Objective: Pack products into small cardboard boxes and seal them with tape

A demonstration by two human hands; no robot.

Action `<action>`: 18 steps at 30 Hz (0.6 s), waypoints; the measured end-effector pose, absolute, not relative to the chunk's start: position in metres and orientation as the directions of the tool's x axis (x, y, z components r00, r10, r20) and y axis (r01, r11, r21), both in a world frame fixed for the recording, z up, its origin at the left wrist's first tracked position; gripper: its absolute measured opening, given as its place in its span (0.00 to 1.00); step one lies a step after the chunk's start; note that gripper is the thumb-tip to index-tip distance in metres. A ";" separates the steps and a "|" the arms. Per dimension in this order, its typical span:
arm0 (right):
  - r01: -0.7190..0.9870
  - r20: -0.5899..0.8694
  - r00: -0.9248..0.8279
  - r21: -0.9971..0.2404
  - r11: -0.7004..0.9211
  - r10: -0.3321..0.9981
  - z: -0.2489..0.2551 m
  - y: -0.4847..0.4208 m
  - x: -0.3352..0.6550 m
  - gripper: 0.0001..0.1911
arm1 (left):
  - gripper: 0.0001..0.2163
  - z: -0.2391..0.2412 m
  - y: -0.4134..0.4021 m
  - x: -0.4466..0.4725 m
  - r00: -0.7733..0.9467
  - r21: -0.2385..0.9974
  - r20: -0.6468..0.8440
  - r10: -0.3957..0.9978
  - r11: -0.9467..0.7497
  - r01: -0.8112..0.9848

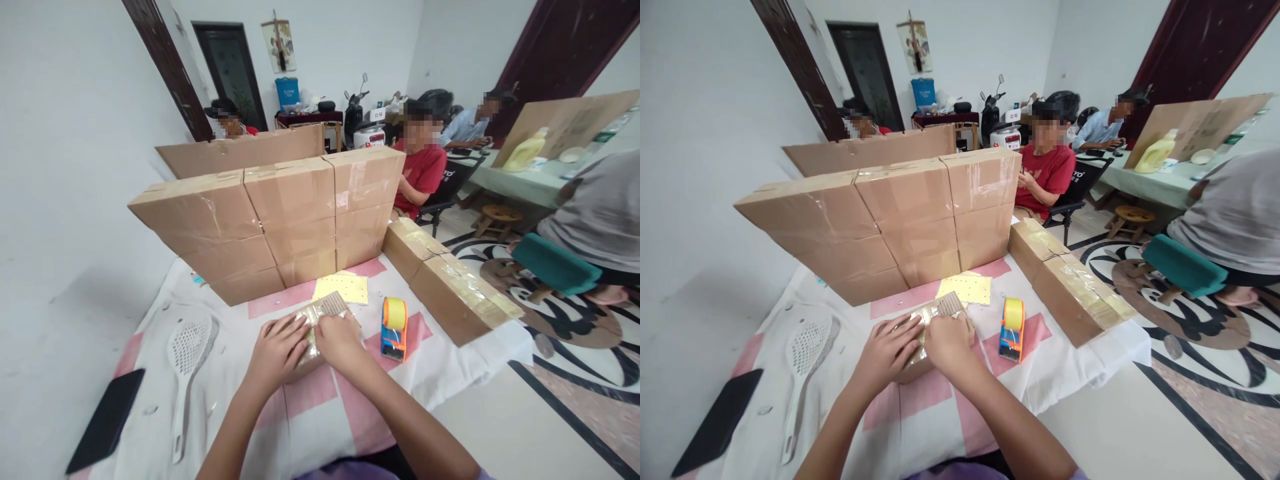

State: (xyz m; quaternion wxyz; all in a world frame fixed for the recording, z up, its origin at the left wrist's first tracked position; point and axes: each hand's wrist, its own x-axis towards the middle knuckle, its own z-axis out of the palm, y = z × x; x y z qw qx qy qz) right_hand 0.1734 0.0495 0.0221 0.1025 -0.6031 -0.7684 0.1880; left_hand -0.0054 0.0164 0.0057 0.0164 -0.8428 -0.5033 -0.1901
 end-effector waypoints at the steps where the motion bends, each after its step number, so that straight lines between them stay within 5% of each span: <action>1: 0.889 -0.065 -0.263 -0.405 0.216 0.962 0.023 0.049 0.173 0.16 | 0.16 0.005 0.016 -0.004 0.420 0.161 0.324 0.848 -0.487 0.858; 7: 0.912 0.003 -0.184 -0.372 0.171 0.983 0.028 0.048 0.175 0.15 | 0.15 -0.010 0.014 -0.008 0.453 0.034 0.360 0.816 -0.497 0.867; 12: 0.825 0.148 0.025 -0.561 0.063 0.989 0.012 0.047 0.217 0.42 | 0.15 -0.039 0.029 -0.022 0.621 -0.245 0.508 0.596 -0.591 0.768; 18: 0.168 0.018 -0.432 -0.981 0.100 0.902 -0.054 0.041 0.279 0.70 | 0.20 -0.033 0.041 -0.024 0.834 -0.507 0.459 0.305 -0.681 0.528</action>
